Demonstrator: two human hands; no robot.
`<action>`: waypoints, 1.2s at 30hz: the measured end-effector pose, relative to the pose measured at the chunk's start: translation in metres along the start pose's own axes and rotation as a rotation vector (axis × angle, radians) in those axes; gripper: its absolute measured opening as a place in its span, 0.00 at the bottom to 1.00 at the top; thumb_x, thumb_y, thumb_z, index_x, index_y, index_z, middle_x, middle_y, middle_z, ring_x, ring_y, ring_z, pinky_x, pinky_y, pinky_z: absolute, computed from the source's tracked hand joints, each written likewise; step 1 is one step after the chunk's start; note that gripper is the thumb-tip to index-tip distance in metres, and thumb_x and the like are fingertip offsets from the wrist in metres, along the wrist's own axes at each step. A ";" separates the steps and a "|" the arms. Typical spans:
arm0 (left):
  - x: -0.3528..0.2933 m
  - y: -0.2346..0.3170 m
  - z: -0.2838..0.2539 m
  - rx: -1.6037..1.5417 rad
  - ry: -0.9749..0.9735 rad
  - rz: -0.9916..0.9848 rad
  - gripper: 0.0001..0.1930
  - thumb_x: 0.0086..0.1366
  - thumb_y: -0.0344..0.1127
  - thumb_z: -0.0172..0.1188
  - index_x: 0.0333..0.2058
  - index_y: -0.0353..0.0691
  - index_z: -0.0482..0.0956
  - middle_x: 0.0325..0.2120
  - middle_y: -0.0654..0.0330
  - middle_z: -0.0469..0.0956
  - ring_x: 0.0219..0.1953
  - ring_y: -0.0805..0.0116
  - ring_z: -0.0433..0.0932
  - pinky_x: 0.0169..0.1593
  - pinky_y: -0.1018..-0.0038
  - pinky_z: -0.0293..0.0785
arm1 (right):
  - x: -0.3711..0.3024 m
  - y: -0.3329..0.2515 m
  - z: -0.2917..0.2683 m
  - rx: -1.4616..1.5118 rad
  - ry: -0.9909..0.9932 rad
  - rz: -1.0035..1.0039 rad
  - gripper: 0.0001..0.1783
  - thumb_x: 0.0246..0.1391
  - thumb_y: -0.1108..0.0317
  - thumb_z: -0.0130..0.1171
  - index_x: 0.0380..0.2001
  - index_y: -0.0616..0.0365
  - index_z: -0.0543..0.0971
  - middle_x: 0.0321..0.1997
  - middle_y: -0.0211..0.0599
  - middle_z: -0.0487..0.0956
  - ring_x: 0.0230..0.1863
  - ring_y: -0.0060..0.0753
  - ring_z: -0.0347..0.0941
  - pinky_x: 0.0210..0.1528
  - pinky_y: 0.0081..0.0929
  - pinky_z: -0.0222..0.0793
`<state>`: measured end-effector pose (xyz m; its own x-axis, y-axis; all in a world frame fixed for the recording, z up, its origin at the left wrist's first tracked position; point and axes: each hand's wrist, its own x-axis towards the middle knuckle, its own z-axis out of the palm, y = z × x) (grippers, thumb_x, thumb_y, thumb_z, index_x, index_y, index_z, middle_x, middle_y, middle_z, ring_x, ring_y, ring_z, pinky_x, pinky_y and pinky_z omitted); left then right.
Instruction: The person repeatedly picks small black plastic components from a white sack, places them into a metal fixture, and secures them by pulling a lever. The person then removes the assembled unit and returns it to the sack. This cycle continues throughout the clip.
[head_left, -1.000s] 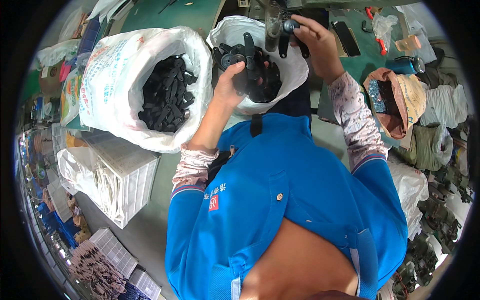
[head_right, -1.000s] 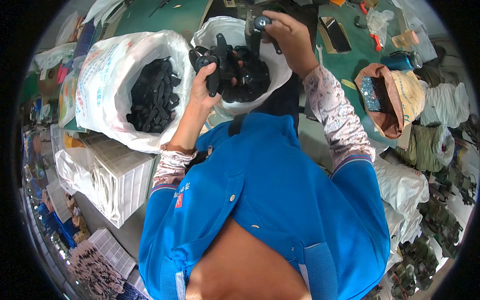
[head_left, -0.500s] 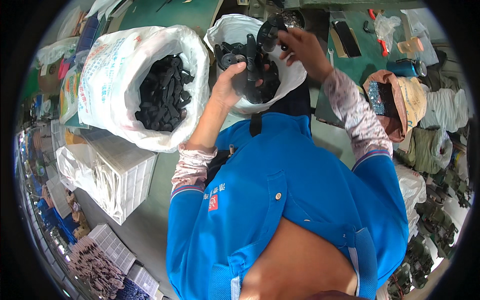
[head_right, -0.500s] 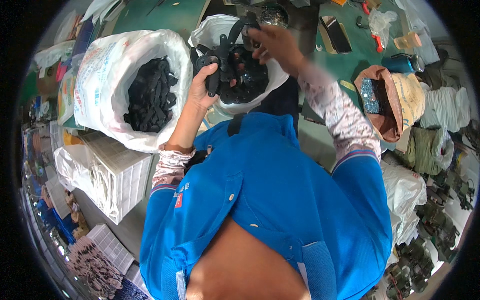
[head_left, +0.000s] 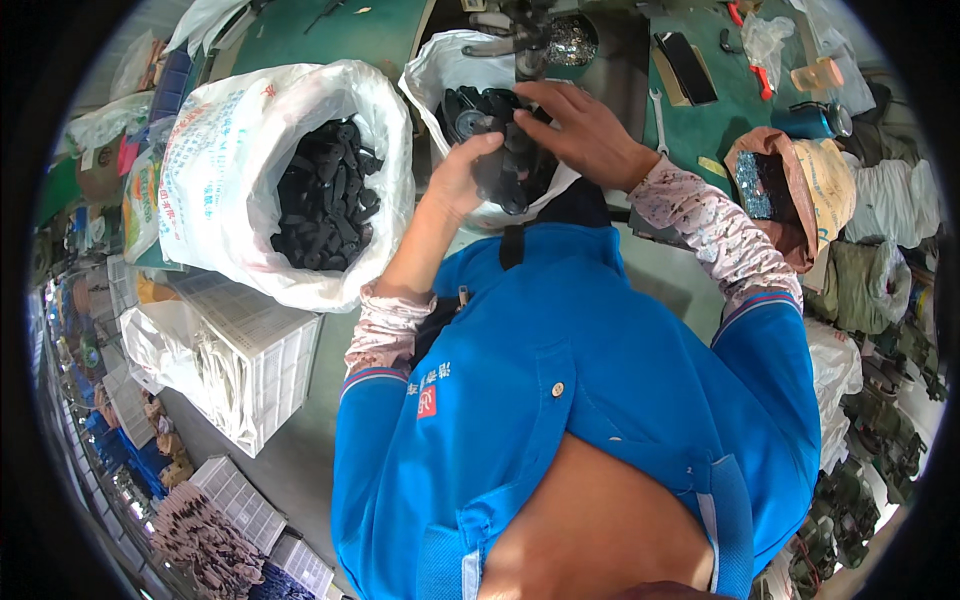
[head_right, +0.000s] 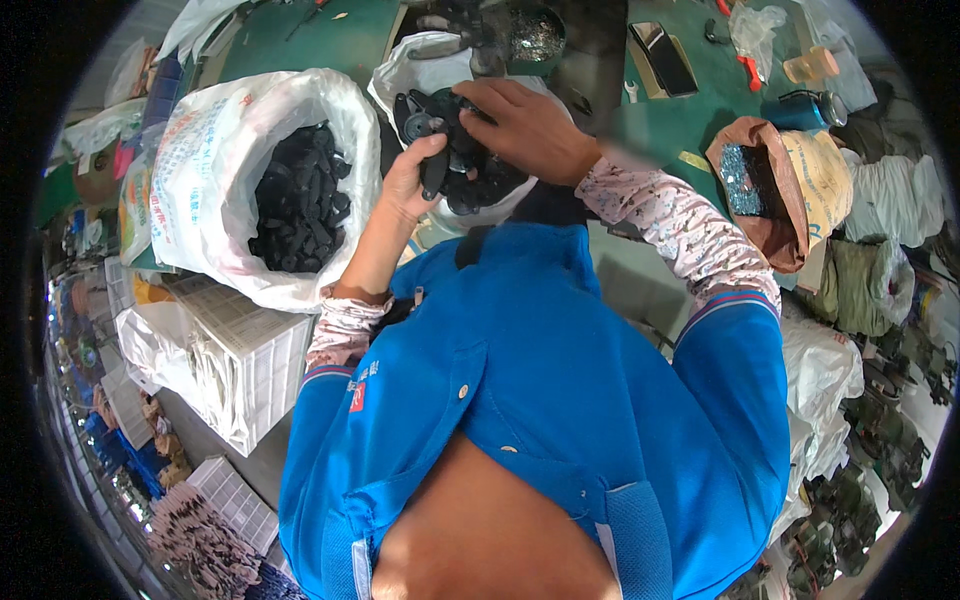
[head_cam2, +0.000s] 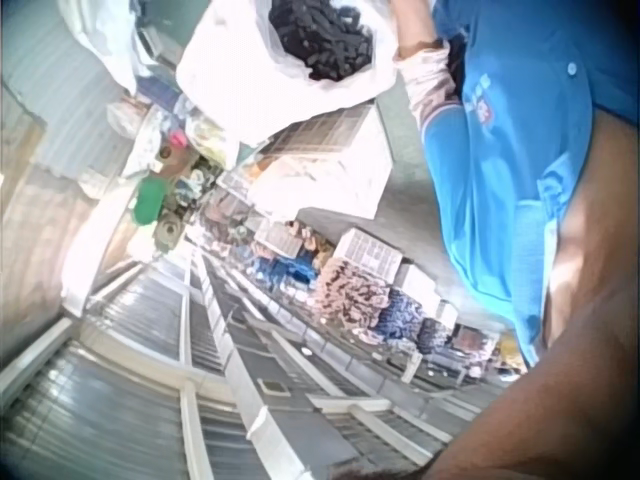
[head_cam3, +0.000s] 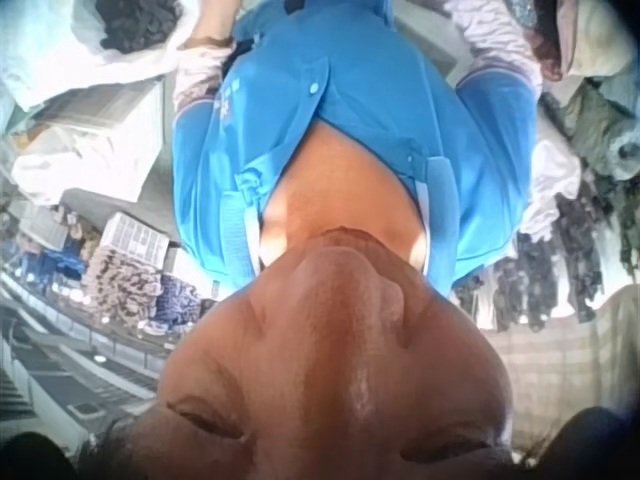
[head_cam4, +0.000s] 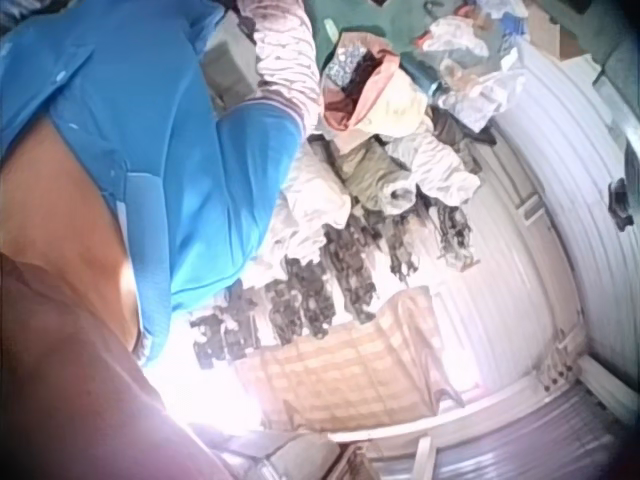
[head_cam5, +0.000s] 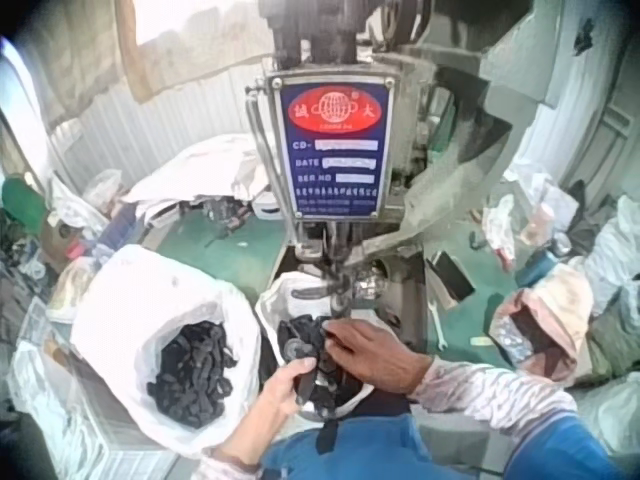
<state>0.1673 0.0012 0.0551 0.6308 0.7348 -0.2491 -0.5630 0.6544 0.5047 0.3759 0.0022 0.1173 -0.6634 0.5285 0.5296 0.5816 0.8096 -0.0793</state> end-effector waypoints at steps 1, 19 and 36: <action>0.002 0.004 0.001 -0.012 -0.005 -0.011 0.21 0.58 0.36 0.57 0.50 0.36 0.69 0.41 0.51 0.76 0.43 0.58 0.76 0.43 0.62 0.74 | -0.001 0.003 -0.002 0.017 0.008 0.004 0.23 0.42 0.78 0.57 0.46 0.56 0.73 0.53 0.44 0.68 0.50 0.48 0.69 0.46 0.35 0.71; -0.012 0.007 0.012 -0.065 -0.137 -0.057 0.27 0.55 0.41 0.56 0.53 0.39 0.66 0.46 0.45 0.73 0.46 0.51 0.75 0.31 0.69 0.77 | -0.013 -0.013 -0.002 1.174 -0.137 0.701 0.17 0.60 0.68 0.50 0.52 0.56 0.71 0.35 0.27 0.75 0.32 0.15 0.70 0.33 0.17 0.64; -0.003 0.013 0.011 -0.148 -0.004 0.121 0.24 0.59 0.43 0.56 0.54 0.46 0.65 0.55 0.49 0.65 0.53 0.52 0.69 0.40 0.67 0.75 | 0.040 0.055 -0.018 0.907 0.051 0.944 0.13 0.57 0.65 0.54 0.40 0.63 0.76 0.22 0.32 0.77 0.16 0.16 0.68 0.18 0.14 0.63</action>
<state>0.1637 0.0055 0.0717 0.5558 0.8091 -0.1908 -0.7070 0.5808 0.4036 0.3902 0.0630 0.1494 -0.1467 0.9891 -0.0123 0.2746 0.0287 -0.9611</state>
